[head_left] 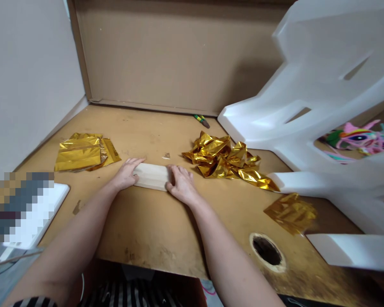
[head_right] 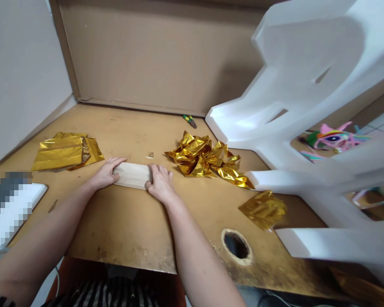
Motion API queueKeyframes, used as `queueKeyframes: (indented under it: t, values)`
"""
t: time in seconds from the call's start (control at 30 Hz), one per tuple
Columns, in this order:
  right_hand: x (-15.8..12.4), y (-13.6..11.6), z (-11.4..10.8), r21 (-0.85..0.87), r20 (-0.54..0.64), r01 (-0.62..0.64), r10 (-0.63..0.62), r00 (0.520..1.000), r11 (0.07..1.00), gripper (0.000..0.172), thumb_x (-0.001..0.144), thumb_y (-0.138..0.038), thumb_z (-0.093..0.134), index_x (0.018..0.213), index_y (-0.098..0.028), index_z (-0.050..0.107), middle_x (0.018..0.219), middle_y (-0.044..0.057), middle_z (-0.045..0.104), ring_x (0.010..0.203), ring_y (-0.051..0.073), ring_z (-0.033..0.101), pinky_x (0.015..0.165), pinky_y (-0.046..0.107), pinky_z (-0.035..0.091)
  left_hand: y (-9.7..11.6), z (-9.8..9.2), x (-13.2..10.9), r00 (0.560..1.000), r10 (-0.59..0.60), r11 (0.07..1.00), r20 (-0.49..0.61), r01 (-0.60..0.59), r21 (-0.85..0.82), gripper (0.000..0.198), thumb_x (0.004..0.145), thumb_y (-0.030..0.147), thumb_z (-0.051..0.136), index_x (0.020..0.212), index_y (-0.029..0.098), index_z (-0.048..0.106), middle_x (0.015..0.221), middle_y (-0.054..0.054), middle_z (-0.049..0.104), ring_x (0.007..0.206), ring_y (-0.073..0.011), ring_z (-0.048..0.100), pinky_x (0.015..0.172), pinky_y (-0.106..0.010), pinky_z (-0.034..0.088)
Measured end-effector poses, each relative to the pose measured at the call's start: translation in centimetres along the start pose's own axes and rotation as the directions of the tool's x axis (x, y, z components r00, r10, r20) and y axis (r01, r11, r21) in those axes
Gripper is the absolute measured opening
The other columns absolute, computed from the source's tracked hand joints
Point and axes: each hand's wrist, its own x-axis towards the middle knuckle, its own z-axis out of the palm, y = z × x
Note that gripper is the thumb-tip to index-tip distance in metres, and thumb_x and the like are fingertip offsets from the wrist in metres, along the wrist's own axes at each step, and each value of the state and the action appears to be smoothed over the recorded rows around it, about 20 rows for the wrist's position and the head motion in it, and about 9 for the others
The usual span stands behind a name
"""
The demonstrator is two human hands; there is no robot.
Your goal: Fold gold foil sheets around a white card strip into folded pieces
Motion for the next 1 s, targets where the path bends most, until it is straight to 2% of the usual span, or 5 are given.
queueKeyframes:
  t: [0.2,0.4,0.5,0.7,1.0]
  values:
    - [0.2,0.3,0.4,0.065,0.003,-0.025,0.025,1.000,0.998,0.074,0.069,-0.020,0.048,0.140,-0.011,0.028,0.122,0.017,0.051,0.114,0.033,0.042,0.096,0.049,0.028,0.0,0.0,-0.3,0.993,0.083,0.996,-0.079,-0.080,0.047,0.068,0.060,0.007,0.048,0.128,0.017,0.049,0.117,-0.007,0.057,0.111,-0.0251,0.048,0.101,-0.040,0.037]
    - [0.4,1.0,1.4,0.152,-0.105,0.012,0.004,0.994,0.988,0.082,0.067,-0.017,0.051,0.142,-0.017,0.020,0.122,0.014,0.051,0.115,0.031,0.042,0.097,0.051,0.029,0.2,0.0,-0.6,0.981,0.161,0.984,-0.112,-0.151,0.092,0.064,0.061,0.006,0.048,0.124,0.017,0.050,0.111,-0.007,0.059,0.107,-0.0253,0.049,0.097,-0.043,0.040]
    - [0.2,0.8,1.3,0.123,-0.129,0.041,-0.024,0.991,0.992,0.073,0.066,-0.015,0.052,0.136,-0.014,0.032,0.120,0.015,0.053,0.112,0.031,0.043,0.096,0.051,0.030,0.2,0.1,-0.7,0.979,0.171,0.981,-0.106,-0.159,0.114,0.059,0.062,0.005,0.047,0.119,0.016,0.054,0.109,-0.007,0.060,0.104,-0.0247,0.051,0.094,-0.042,0.043]
    - [-0.6,0.0,0.6,-0.005,-0.108,0.144,-0.144,0.984,0.990,0.035,0.072,-0.010,0.049,0.104,-0.017,0.061,0.100,0.012,0.059,0.099,0.028,0.046,0.088,0.042,0.033,0.1,0.3,-0.8,0.966,0.251,0.954,-0.064,-0.236,0.184,0.042,0.062,0.001,0.045,0.096,0.017,0.064,0.090,-0.006,0.063,0.092,-0.0227,0.054,0.086,-0.038,0.046]
    - [-1.2,-0.4,0.4,-0.150,-0.005,0.235,-0.238,0.971,0.960,0.034,0.086,-0.012,0.038,0.105,-0.018,0.066,0.089,0.011,0.058,0.090,0.023,0.045,0.083,0.037,0.029,0.5,0.0,-1.5,0.960,0.272,0.932,0.069,-0.281,0.229,0.039,0.068,0.001,0.043,0.092,0.019,0.067,0.092,-0.006,0.063,0.090,-0.0202,0.057,0.085,-0.034,0.048]
